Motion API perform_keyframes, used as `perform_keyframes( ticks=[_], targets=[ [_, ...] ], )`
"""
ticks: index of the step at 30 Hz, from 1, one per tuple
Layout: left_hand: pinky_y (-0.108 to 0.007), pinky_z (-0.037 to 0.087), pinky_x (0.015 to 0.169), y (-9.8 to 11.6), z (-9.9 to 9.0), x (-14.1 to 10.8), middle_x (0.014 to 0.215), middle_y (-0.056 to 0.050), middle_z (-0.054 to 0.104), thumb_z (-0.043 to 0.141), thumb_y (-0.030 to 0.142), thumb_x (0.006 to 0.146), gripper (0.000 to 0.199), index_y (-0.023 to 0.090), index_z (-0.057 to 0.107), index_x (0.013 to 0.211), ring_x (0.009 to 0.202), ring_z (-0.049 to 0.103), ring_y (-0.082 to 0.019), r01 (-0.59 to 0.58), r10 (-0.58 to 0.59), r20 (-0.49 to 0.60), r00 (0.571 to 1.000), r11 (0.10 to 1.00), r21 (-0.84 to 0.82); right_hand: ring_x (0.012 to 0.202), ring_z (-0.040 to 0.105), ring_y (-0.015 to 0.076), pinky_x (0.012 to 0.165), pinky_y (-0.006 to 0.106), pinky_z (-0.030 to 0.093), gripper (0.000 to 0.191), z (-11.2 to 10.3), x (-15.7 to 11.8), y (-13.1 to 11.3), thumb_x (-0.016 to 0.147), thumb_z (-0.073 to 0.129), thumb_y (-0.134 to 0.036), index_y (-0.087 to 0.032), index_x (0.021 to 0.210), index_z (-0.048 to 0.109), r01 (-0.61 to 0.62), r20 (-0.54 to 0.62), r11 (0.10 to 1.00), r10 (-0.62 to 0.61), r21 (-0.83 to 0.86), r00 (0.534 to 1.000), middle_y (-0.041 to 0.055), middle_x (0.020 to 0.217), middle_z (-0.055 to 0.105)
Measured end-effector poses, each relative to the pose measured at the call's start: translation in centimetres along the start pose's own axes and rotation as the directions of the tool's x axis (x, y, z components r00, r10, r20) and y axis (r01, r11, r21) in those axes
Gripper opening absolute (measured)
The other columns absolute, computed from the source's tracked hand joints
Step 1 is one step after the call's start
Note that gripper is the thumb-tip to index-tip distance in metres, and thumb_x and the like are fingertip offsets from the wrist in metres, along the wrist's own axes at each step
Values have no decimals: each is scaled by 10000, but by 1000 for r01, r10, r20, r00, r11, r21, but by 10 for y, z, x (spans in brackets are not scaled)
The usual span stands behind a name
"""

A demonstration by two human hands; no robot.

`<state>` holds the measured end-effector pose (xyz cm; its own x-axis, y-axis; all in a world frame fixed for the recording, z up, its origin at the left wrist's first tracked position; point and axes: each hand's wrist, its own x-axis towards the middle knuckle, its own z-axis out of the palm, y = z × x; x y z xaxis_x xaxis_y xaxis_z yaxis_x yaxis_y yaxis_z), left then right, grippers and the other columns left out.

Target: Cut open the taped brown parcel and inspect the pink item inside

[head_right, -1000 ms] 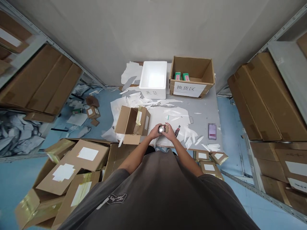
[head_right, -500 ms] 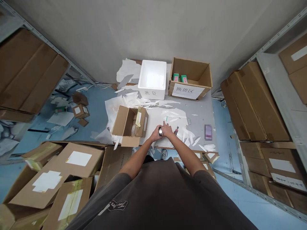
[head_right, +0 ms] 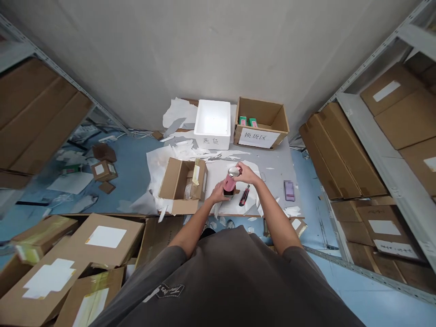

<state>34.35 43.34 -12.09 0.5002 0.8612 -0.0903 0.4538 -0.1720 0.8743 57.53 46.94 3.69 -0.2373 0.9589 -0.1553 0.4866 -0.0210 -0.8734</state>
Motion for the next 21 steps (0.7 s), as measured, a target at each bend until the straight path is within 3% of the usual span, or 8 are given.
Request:
perform_keyframes(
  ticks=[3,7,10,13,15,18,21],
  targets=[
    [-579,315,1294,27,-23,-6,1736,-253,357,1016,570,561,1432,192,265,1720,1643,291,-457,-18,20,-107,994,999,27,763,565,158,676,256,467,508,-13,-1,-14,629,885,-450,-239,971,575,1,-36,977,6,212,999,-52,846,619],
    [-520,474,1191,70,-43,-13,1670,-205,436,955,461,703,1240,251,278,1720,1431,554,-379,-143,124,-174,977,985,-101,819,604,174,686,263,513,562,-17,-3,-26,634,911,-527,-238,990,585,5,-62,910,23,415,998,-31,896,651],
    [-466,571,1046,96,-49,-12,1566,-167,526,927,394,714,1149,285,326,1688,1262,632,-321,-149,121,-166,979,975,-166,964,661,221,755,309,581,599,-18,-4,-34,655,919,-560,-248,1076,631,12,-94,865,40,501,995,15,1040,711],
    [-438,595,969,112,-55,-11,1513,-164,559,927,374,713,1145,288,330,1686,1192,648,-304,-132,101,-148,984,968,-214,1124,680,264,829,370,628,695,-20,-10,-37,697,921,-581,-296,1270,649,30,-81,821,20,570,997,60,1263,718],
    [-426,597,955,119,-60,-13,1508,-163,561,923,392,741,1145,309,308,1703,1199,650,-301,-135,103,-129,986,952,-275,1195,685,281,878,412,643,827,-20,-19,-35,686,947,-554,-347,1410,603,23,5,782,-33,623,999,76,1390,687],
    [-414,597,962,128,-66,-15,1497,-148,564,911,445,787,1158,358,248,1732,1247,644,-298,-146,116,-100,988,909,-391,1188,715,299,888,440,651,1046,-14,-35,-29,623,1003,-459,-383,1537,500,-12,122,750,-91,661,988,91,1419,680],
    [-432,591,1007,140,-69,-16,1560,-144,513,918,478,795,1138,383,279,1731,1313,605,-303,-177,130,-150,980,917,-358,1135,735,305,850,430,657,1145,-5,-46,-25,598,1012,-411,-370,1587,436,27,34,762,-64,647,997,103,1393,686]
  ],
)
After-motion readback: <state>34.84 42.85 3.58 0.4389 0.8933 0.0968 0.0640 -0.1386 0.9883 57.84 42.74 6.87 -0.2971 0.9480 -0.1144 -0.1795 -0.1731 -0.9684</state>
